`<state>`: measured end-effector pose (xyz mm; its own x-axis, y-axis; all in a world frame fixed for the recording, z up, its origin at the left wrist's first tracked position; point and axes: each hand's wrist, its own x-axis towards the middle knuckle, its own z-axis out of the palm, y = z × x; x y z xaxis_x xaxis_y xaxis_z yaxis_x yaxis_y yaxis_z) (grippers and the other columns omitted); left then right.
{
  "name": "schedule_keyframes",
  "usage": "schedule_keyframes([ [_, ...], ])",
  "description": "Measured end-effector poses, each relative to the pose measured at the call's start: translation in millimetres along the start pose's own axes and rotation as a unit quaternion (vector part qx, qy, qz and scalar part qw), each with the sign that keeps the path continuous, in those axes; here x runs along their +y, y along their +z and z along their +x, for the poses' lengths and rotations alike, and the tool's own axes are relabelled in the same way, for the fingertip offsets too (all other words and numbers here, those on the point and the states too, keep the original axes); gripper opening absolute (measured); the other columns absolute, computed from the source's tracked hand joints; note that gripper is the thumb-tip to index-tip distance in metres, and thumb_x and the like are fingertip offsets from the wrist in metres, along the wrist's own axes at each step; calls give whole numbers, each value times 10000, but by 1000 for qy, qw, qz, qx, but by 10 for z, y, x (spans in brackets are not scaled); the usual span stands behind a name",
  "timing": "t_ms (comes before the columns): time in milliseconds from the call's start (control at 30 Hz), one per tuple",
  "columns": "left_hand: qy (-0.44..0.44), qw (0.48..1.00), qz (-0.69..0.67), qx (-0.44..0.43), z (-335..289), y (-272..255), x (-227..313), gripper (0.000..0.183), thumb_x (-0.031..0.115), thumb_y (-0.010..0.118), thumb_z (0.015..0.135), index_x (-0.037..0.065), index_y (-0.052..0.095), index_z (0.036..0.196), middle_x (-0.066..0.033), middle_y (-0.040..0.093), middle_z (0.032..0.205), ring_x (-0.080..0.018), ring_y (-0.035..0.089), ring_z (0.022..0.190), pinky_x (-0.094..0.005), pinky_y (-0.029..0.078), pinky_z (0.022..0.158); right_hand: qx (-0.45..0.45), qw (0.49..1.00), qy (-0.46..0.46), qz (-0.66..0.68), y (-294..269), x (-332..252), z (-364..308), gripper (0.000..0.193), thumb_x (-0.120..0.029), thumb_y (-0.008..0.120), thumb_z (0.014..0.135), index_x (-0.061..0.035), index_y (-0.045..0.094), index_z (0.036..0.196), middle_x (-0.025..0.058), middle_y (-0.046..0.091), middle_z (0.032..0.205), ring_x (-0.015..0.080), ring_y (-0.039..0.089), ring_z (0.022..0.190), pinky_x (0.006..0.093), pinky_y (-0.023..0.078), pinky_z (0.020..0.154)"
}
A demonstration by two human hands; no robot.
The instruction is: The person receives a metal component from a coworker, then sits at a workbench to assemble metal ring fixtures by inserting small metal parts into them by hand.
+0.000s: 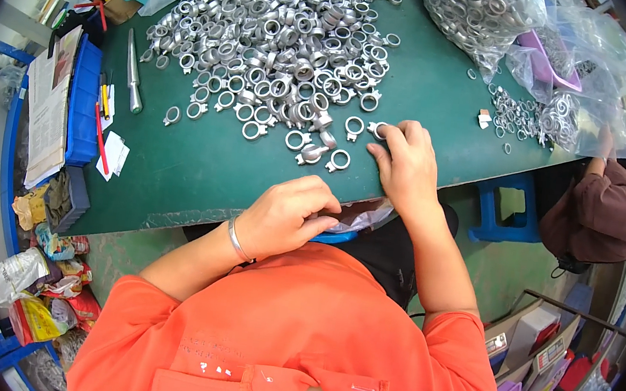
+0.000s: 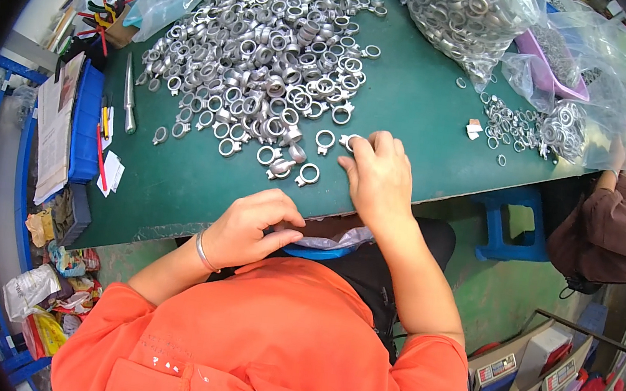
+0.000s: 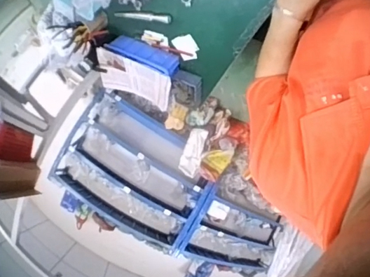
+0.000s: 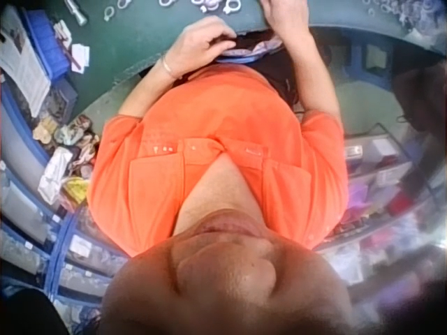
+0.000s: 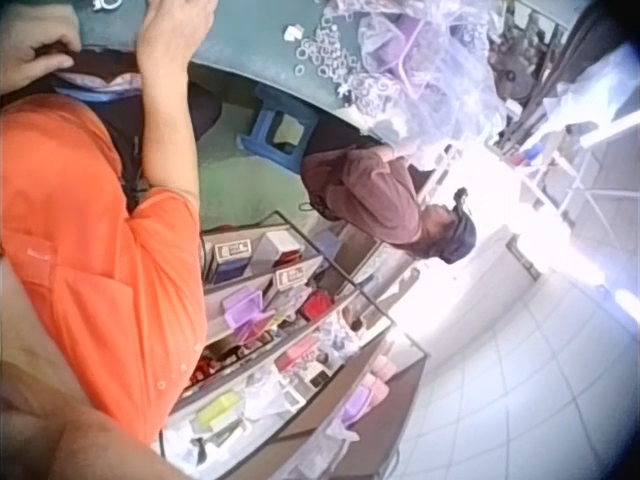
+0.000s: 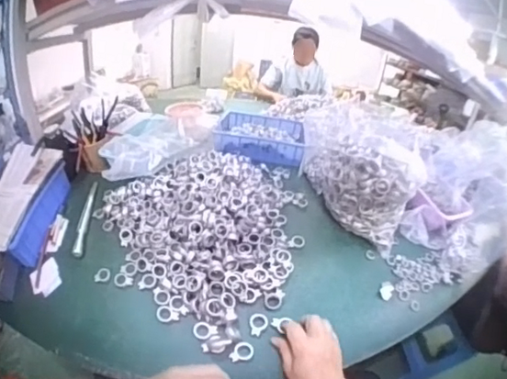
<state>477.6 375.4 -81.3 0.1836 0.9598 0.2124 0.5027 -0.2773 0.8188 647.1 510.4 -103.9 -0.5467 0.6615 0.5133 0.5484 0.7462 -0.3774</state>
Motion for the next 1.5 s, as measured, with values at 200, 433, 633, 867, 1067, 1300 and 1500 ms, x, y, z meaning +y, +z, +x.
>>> schedule_keyframes([
  [200, -107, 988, -105, 37, -69, -19, 11, 114, 17, 721, 771, 15, 634, 843, -42, 599, 822, -110, 554, 642, -234, 456, 575, -100, 824, 209, 518, -26, 24, -232, 116, -7, 634, 855, 7, 605, 966, 74, 607, 955, 166, 606, 786, 276, 496, 650],
  [433, -83, 975, -183, 95, 27, 9, 30, 179, 39, 774, 741, 17, 630, 845, -41, 592, 848, -89, 530, 672, -222, 449, 620, -120, 788, 89, 598, -99, -251, -445, 84, 46, 575, 885, 17, 613, 954, 134, 616, 1053, 180, 639, 882, 291, 530, 770],
  [633, -37, 984, -119, 126, 9, 24, 43, 177, 14, 774, 719, 13, 654, 849, -75, 636, 835, -141, 585, 689, -253, 486, 625, 0, 729, 155, 667, -129, -429, -482, 181, 137, 620, 798, 42, 603, 951, 152, 587, 1063, 219, 634, 955, 323, 542, 833],
  [867, 91, 986, -23, 139, -34, 26, 9, 186, -46, 751, 695, 14, 658, 845, -87, 653, 819, -208, 626, 722, -278, 509, 609, -75, 870, -17, 487, -244, -301, -458, 246, 25, 745, 727, 2, 650, 953, 143, 640, 991, 202, 656, 837, 302, 548, 686],
  [1067, 45, 992, -28, 110, -164, -21, -76, 158, -69, 722, 717, 10, 650, 833, -83, 636, 809, -182, 596, 681, -268, 493, 580, -207, 921, -31, 330, -340, -324, -520, 157, -19, 714, 744, -41, 643, 883, 104, 596, 897, 278, 624, 805, 333, 519, 680],
  [1300, 6, 994, -49, 95, -110, 36, 7, 116, -47, 713, 745, 8, 656, 829, -83, 643, 818, -172, 594, 691, -264, 486, 574, -17, 989, -7, 149, 55, -151, 15, 114, -58, 681, 774, -48, 627, 875, 114, 559, 853, 307, 575, 759, 389, 484, 647],
  [1500, -35, 994, -57, 92, -144, -23, 15, 86, -11, 705, 773, 4, 667, 849, -75, 640, 820, -152, 602, 698, -254, 496, 603, -116, 965, 50, 228, 48, -75, 19, 182, -25, 698, 777, -30, 635, 947, 116, 572, 984, 273, 607, 850, 326, 505, 696],
])
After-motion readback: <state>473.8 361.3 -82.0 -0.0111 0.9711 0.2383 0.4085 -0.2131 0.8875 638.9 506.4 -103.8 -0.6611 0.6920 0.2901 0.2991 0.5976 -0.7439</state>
